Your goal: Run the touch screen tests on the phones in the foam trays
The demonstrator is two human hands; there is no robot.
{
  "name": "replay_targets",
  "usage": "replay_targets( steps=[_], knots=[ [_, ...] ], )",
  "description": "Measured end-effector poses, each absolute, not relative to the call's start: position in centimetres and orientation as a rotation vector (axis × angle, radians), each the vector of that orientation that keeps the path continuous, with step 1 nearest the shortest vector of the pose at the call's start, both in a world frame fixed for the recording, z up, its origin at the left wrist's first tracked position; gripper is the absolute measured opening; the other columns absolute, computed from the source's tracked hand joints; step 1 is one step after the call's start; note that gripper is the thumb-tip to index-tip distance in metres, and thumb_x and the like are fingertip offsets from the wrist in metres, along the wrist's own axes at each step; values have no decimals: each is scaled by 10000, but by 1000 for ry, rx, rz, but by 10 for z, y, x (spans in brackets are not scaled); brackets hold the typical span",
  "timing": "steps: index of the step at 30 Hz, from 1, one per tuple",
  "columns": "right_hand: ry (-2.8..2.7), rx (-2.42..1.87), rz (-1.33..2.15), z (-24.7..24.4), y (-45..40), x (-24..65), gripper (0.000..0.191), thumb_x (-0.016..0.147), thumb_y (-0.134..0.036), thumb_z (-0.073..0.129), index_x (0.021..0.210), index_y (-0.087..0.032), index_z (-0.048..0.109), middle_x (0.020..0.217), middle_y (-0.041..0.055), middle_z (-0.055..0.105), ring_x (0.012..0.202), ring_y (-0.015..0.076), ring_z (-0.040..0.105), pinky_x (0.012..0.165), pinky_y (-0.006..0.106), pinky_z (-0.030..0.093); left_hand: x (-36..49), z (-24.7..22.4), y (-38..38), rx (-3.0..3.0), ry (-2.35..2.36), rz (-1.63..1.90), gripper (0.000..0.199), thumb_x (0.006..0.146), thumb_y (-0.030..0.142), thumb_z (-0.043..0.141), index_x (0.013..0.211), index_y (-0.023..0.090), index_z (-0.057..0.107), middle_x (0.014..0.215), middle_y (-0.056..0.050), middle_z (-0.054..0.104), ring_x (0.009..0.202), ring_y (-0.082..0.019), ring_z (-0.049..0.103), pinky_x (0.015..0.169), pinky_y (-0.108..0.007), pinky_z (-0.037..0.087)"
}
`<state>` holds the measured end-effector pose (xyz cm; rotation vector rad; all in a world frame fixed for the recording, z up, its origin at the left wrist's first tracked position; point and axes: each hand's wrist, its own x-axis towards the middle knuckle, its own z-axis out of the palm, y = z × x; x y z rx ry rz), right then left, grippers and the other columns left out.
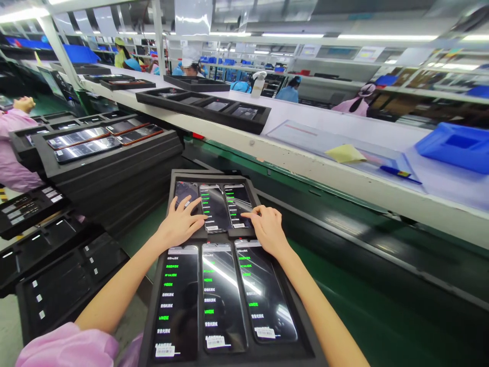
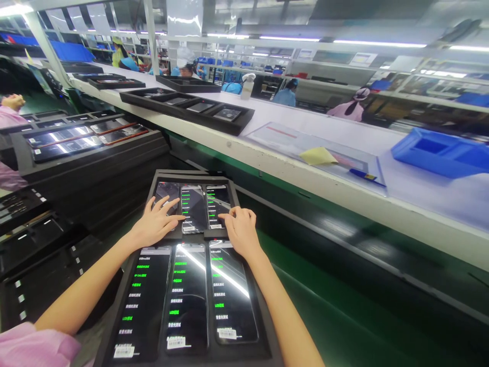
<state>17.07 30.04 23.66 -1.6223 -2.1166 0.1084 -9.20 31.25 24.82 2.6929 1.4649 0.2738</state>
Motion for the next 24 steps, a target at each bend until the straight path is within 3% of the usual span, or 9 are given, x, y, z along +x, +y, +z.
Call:
replay_targets(
  steps=[4, 8, 15, 20, 24],
  knots=[
    [-2168, -1638, 67, 238, 301, 169, 494, 919, -253, 186, 1010, -270, 671, 1035, 68, 519, 1013, 194, 458, 974, 438, 277, -93, 245, 313, 2694, 1461, 291, 406, 933, 412, 250, 1144, 367, 594, 1427, -20, 355, 1322, -311, 242, 1048, -595, 105],
    [-2221, -1636, 41, 240, 302, 167, 492, 914, -234, 195, 962, -281, 683, 1059, 58, 528, 1048, 188, 450, 1005, 442, 251, -95, 242, 315, 2696, 1459, 343, 399, 930, 411, 264, 1162, 350, 583, 1428, -32, 353, 1323, -310, 240, 1048, -600, 93],
    [-2073, -1580, 56, 244, 271, 175, 493, 915, -259, 189, 955, -275, 681, 1046, 53, 538, 1022, 196, 469, 999, 482, 271, -105, 241, 287, 2445, 1564, 812, 387, 922, 329, 272, 1115, 286, 606, 1378, -60, 388, 1309, -277, 266, 1062, -563, 140],
    [-2195, -1534, 163, 243, 197, 181, 470, 920, -252, 198, 964, -303, 663, 1015, 37, 542, 1026, 187, 484, 1044, 525, 207, -114, 223, 218, 1793, 1586, 1093, 381, 876, 369, 430, 1256, 338, 443, 1477, -19, 163, 1359, -270, 160, 1081, -510, 201],
    [-2197, -1569, 252, 238, 148, 184, 446, 921, -262, 215, 990, -321, 652, 1006, 38, 543, 1020, 189, 487, 1043, 550, 204, -119, 204, 173, 1371, 1455, 1170, 551, 846, 373, 500, 1347, 365, 272, 1490, -6, 174, 1357, -253, 196, 1104, -468, 205]
  ],
)
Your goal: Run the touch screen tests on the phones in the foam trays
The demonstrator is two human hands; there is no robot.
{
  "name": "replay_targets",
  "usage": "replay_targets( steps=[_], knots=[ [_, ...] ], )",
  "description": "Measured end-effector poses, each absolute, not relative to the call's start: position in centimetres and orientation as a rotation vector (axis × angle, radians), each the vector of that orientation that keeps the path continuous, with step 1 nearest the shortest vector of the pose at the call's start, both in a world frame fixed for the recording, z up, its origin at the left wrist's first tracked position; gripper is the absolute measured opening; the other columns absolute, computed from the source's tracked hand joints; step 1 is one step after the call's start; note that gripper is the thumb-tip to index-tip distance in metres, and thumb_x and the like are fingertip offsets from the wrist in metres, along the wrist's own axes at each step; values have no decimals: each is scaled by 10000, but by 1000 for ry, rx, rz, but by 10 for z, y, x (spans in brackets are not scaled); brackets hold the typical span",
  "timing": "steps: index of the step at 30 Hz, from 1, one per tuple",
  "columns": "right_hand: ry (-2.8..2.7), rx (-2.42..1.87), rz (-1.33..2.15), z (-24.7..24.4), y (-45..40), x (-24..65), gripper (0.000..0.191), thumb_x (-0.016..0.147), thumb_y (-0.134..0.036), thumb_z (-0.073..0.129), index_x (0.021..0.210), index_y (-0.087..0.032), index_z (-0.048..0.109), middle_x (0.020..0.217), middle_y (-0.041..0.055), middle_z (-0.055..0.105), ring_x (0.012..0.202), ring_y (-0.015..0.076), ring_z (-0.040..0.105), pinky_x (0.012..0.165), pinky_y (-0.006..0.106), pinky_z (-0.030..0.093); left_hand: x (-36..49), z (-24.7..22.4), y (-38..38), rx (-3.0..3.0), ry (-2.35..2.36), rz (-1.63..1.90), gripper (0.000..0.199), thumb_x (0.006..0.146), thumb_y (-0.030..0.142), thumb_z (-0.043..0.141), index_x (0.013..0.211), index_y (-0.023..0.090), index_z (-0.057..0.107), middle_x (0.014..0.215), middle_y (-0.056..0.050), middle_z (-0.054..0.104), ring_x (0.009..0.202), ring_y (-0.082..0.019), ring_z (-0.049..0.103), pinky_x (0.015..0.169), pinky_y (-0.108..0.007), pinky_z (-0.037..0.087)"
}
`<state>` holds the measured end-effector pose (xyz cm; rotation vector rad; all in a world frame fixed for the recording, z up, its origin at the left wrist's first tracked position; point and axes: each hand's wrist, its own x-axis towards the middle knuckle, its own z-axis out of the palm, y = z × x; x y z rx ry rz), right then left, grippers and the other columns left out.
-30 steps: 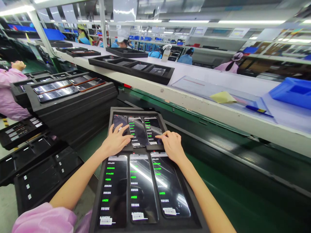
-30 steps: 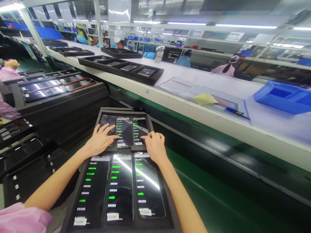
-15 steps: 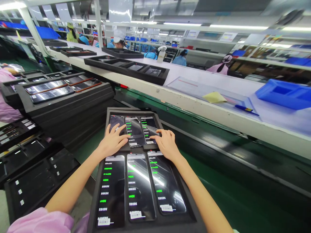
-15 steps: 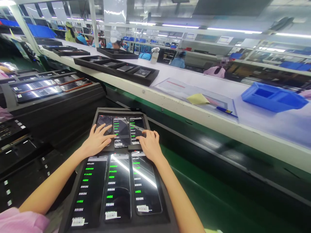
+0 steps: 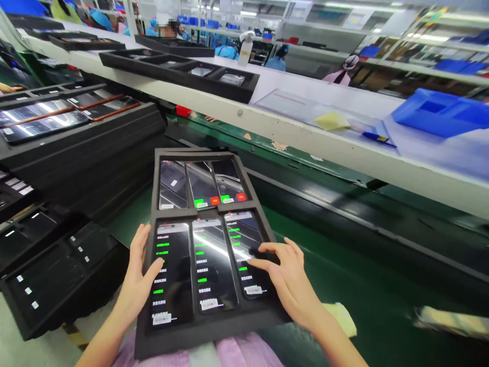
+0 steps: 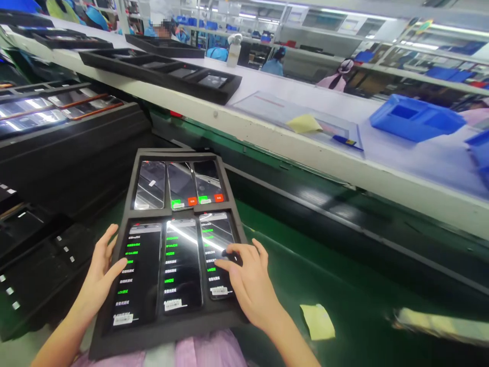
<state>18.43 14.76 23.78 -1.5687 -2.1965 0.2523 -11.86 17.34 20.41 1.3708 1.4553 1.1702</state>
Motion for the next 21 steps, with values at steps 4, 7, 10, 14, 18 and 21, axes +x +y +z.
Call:
replay_targets(
  steps=[4, 7, 10, 14, 18, 21],
  knots=[
    [-2164, -1630, 336, 234, 131, 185, 451, 929, -286, 209, 997, -315, 654, 1028, 45, 539, 1052, 193, 475, 1033, 543, 249, -122, 190, 157, 1276, 1403, 1229, 618, 811, 365, 558, 1354, 354, 264, 1476, 0, 238, 1364, -250, 175, 1127, -450, 133],
    [-2171, -1645, 329, 235, 131, 184, 446, 927, -276, 220, 985, -312, 660, 1044, 43, 539, 1055, 193, 478, 1033, 535, 267, -124, 187, 155, 1231, 1356, 1203, 687, 788, 377, 582, 1374, 336, 226, 1475, -26, 247, 1361, -264, 182, 1118, -469, 151],
    [-2219, -1629, 320, 238, 133, 183, 457, 921, -244, 226, 925, -316, 677, 1033, 36, 545, 1051, 191, 483, 1033, 530, 266, -124, 188, 153, 1169, 1331, 1179, 724, 784, 379, 580, 1389, 332, 183, 1477, -40, 241, 1355, -267, 201, 1112, -472, 175],
    [-2255, -1596, 257, 240, 129, 180, 449, 910, -226, 245, 858, -306, 683, 1002, 34, 553, 1004, 186, 496, 1024, 542, 241, -123, 190, 147, 1140, 1327, 1183, 736, 777, 365, 571, 1390, 335, 165, 1487, -28, 220, 1358, -262, 191, 1110, -463, 188],
    [-2233, -1479, 187, 237, 120, 157, 428, 897, -227, 250, 906, -296, 672, 966, 37, 556, 962, 182, 496, 1028, 519, 206, -125, 188, 143, 1167, 1315, 1169, 760, 756, 342, 560, 1398, 308, 155, 1490, -32, 213, 1353, -270, 205, 1113, -454, 188],
    [-2237, -1389, 180, 234, 115, 131, 417, 886, -209, 259, 930, -295, 664, 955, 35, 560, 932, 171, 502, 1029, 490, 194, -124, 191, 140, 1163, 1297, 1167, 772, 737, 307, 540, 1404, 294, 152, 1490, -32, 214, 1352, -276, 205, 1108, -453, 207]
  ],
)
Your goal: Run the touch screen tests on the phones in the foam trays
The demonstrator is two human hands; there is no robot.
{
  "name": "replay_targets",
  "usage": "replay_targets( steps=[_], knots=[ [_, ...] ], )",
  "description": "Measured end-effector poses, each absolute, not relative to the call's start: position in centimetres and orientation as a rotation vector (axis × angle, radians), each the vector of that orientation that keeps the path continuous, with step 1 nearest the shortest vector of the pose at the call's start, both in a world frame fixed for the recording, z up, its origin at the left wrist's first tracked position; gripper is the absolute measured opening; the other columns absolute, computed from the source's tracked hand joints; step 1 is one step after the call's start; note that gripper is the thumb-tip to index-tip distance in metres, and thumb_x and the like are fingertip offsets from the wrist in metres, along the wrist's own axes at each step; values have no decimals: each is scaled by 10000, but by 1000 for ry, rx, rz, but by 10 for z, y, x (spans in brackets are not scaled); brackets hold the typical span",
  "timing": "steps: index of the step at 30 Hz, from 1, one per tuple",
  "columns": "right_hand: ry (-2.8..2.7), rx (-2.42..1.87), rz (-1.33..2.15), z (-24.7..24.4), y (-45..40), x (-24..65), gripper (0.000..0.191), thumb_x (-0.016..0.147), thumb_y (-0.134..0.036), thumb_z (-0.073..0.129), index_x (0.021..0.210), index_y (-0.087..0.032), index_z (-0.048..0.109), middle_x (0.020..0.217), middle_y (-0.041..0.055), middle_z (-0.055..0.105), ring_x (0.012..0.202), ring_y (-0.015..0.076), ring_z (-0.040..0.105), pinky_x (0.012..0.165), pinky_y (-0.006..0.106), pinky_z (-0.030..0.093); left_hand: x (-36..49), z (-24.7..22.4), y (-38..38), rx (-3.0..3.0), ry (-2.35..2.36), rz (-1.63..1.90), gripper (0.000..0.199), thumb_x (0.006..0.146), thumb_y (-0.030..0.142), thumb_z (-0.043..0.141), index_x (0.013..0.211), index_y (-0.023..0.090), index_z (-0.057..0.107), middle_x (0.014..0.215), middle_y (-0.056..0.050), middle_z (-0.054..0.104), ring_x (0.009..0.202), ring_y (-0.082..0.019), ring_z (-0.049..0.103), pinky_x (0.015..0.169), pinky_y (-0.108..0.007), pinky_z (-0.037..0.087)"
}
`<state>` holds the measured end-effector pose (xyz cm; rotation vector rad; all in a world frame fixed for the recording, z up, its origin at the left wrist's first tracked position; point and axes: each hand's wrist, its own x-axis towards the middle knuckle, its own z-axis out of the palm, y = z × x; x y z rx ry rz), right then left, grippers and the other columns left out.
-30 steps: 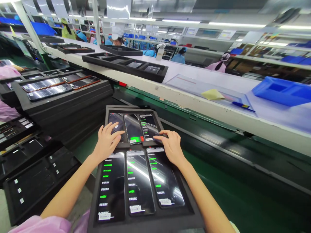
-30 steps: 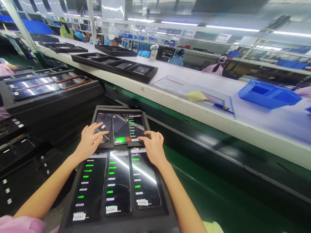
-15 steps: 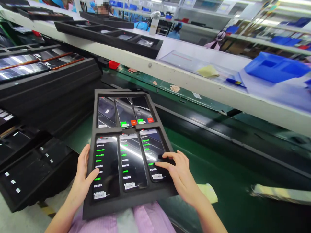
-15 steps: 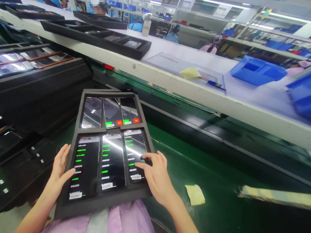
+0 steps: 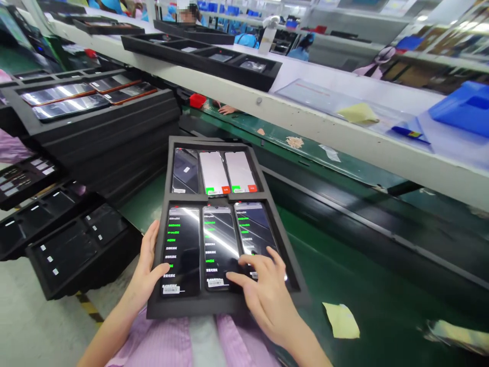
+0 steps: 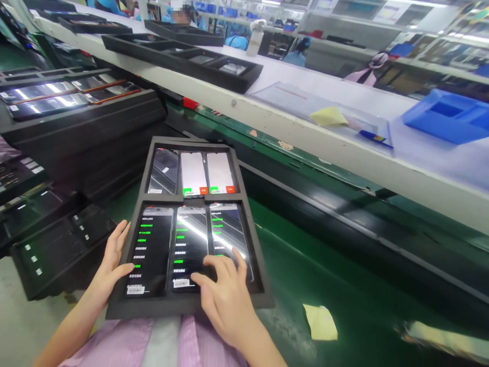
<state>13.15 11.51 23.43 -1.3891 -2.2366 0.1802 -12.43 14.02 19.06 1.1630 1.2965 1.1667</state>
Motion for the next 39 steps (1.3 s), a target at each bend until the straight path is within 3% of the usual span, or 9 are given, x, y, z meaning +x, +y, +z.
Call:
replay_targets(
  steps=[6, 15, 20, 25, 29, 39],
  knots=[
    [-2298, -1386, 175, 231, 118, 118, 373, 880, -194, 305, 922, -298, 661, 996, 39, 563, 942, 175, 510, 1024, 486, 203, -125, 191, 135, 1180, 1254, 1130, 826, 676, 199, 475, 1409, 281, 103, 1506, -16, 161, 1368, -248, 155, 1117, -441, 177],
    [-2342, -1305, 218, 218, 120, 137, 358, 870, -251, 338, 1098, -368, 588, 1024, 22, 554, 953, 206, 539, 1017, 521, 239, -129, 198, 132, 1333, 1324, 1000, 893, 611, 128, 443, 1416, 273, 85, 1507, -7, 148, 1371, -223, 145, 1117, -418, 178],
    [-2220, -1305, 220, 222, 118, 142, 397, 878, -240, 282, 1080, -366, 599, 974, 29, 542, 921, 201, 532, 1021, 520, 223, -130, 198, 131, 1346, 1317, 1011, 855, 679, 148, 492, 1413, 293, 77, 1511, -24, 127, 1377, -240, 104, 1121, -436, 122],
    [-2149, -1420, 82, 228, 139, 174, 392, 891, -275, 272, 1054, -343, 622, 954, 38, 528, 880, 197, 517, 1012, 516, 214, -129, 197, 135, 1350, 1337, 1049, 694, 798, 268, 495, 1401, 301, 152, 1492, -44, 193, 1365, -264, 164, 1106, -451, 194],
    [-2005, -1525, 124, 230, 160, 186, 429, 909, -280, 229, 967, -311, 653, 910, 33, 531, 878, 192, 508, 980, 495, 265, -122, 202, 142, 1492, 1520, 976, 616, 853, 315, 460, 1393, 314, 164, 1490, -50, 168, 1368, -257, 151, 1109, -490, 135],
    [-2058, -1536, 165, 227, 161, 184, 418, 914, -260, 236, 940, -301, 652, 838, 17, 533, 801, 170, 515, 934, 462, 318, -116, 206, 154, 1623, 1623, 950, 521, 886, 362, 412, 1374, 336, 230, 1490, -48, 158, 1364, -272, 165, 1090, -517, 186]
  ],
)
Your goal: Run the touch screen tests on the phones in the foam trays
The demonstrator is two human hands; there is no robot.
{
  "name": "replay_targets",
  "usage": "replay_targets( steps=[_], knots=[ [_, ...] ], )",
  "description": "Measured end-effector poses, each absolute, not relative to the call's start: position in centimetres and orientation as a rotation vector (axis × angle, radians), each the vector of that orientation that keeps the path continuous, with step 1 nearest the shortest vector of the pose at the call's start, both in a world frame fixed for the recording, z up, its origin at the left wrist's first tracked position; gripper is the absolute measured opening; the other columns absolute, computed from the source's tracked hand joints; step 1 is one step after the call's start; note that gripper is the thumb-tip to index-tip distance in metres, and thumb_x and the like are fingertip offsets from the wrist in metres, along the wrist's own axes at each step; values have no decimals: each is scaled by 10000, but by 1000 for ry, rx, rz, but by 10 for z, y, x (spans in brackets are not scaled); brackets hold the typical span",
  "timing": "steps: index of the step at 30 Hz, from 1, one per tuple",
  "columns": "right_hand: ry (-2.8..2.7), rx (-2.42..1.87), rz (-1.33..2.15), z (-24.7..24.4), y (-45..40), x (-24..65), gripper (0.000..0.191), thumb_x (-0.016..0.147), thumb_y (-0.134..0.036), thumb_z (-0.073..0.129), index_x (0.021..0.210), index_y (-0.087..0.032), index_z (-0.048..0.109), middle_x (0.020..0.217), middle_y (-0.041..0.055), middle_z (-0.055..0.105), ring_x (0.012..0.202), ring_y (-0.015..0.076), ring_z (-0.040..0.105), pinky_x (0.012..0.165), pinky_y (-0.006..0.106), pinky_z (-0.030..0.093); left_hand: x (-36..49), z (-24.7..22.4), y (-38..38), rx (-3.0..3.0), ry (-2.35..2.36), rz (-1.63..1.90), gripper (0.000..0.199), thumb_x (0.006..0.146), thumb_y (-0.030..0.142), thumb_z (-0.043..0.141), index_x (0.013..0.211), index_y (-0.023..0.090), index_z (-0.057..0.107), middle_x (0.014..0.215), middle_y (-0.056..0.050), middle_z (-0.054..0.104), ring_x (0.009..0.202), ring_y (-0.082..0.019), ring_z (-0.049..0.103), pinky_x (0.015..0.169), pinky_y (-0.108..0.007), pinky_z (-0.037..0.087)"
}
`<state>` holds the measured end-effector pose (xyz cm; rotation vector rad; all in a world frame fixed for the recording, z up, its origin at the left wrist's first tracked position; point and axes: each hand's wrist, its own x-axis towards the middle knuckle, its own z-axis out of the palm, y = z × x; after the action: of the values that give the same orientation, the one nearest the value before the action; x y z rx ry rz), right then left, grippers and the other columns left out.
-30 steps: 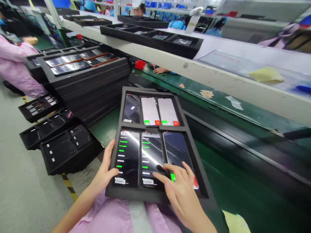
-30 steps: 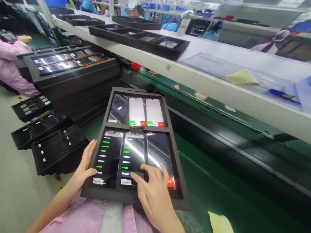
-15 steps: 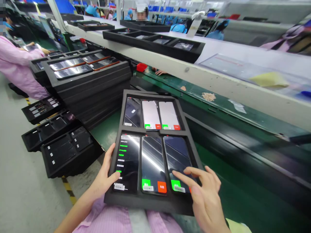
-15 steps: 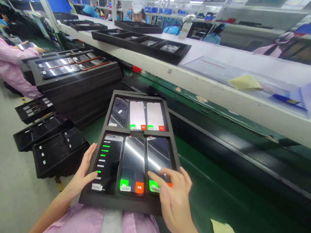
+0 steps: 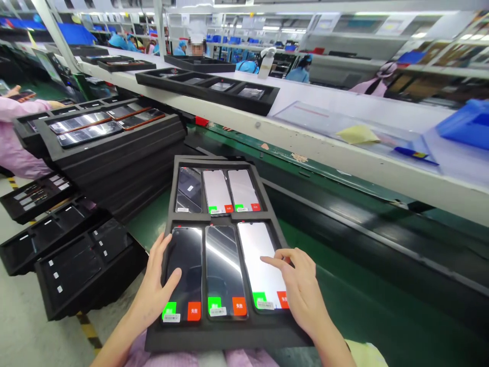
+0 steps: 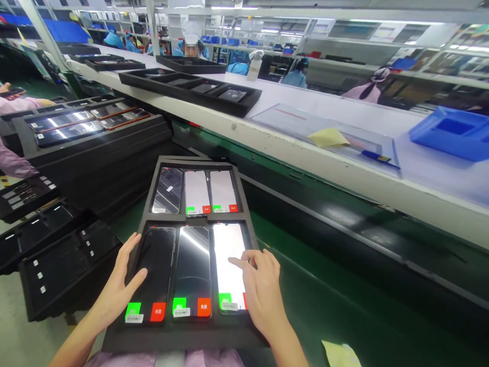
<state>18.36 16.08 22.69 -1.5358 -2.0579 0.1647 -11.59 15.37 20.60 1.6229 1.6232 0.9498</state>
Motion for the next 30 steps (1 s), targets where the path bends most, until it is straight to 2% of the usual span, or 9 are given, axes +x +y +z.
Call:
replay_targets(
  steps=[3, 8, 11, 15, 19, 24, 27, 30],
  knots=[
    [-2111, -1538, 157, 227, 163, 186, 411, 912, -251, 242, 964, -305, 647, 847, 13, 531, 796, 163, 520, 931, 462, 331, -115, 207, 155, 1650, 1639, 906, 447, 900, 378, 385, 1339, 351, 307, 1499, -20, 126, 1369, -266, 146, 1082, -507, 219],
    [-2124, -1563, 164, 225, 162, 187, 420, 913, -254, 235, 977, -304, 647, 852, 17, 530, 805, 168, 526, 918, 457, 350, -119, 203, 152, 1709, 1669, 882, 435, 910, 377, 364, 1341, 352, 311, 1502, -21, 101, 1363, -273, 168, 1052, -503, 289],
    [-2146, -1571, 214, 227, 164, 187, 435, 919, -275, 223, 974, -314, 653, 867, 25, 530, 850, 185, 519, 888, 450, 368, -122, 208, 161, 1967, 1655, 830, 414, 918, 361, 327, 1332, 355, 350, 1507, -17, 81, 1357, -296, 169, 1050, -551, 252],
    [-2163, -1583, 225, 239, 188, 183, 457, 921, -310, 211, 968, -303, 666, 912, 42, 532, 955, 222, 479, 890, 457, 349, -112, 230, 202, 2542, 1481, 703, 395, 909, 390, 327, 1276, 334, 464, 1478, -47, 217, 1347, -316, 166, 1065, -596, 99],
    [-2140, -1615, 189, 249, 228, 172, 504, 924, -276, 174, 954, -290, 677, 893, 49, 531, 938, 214, 465, 923, 460, 308, -90, 247, 256, 2752, 1457, 528, 409, 903, 443, 338, 1205, 271, 554, 1439, -101, 318, 1330, -337, 208, 1055, -579, 135],
    [-2242, -1623, 40, 249, 263, 162, 493, 926, -242, 185, 949, -285, 676, 870, 56, 529, 954, 212, 444, 950, 459, 273, -77, 244, 286, 2845, 1474, 404, 422, 907, 471, 316, 1084, 261, 636, 1399, -84, 393, 1301, -336, 278, 1038, -569, 188],
    [-2357, -1624, -39, 248, 274, 158, 488, 922, -215, 194, 903, -263, 679, 937, 68, 535, 999, 215, 432, 970, 475, 252, -77, 243, 289, 2831, 1469, 369, 433, 917, 459, 292, 1049, 267, 656, 1398, -74, 398, 1294, -338, 293, 1032, -582, 180],
    [-2411, -1626, -88, 249, 275, 156, 487, 923, -214, 198, 879, -242, 682, 1039, 78, 528, 1057, 219, 420, 996, 492, 234, -80, 247, 284, 2786, 1491, 393, 402, 922, 432, 299, 1098, 280, 627, 1413, -79, 374, 1304, -331, 279, 1035, -591, 161]
  ],
)
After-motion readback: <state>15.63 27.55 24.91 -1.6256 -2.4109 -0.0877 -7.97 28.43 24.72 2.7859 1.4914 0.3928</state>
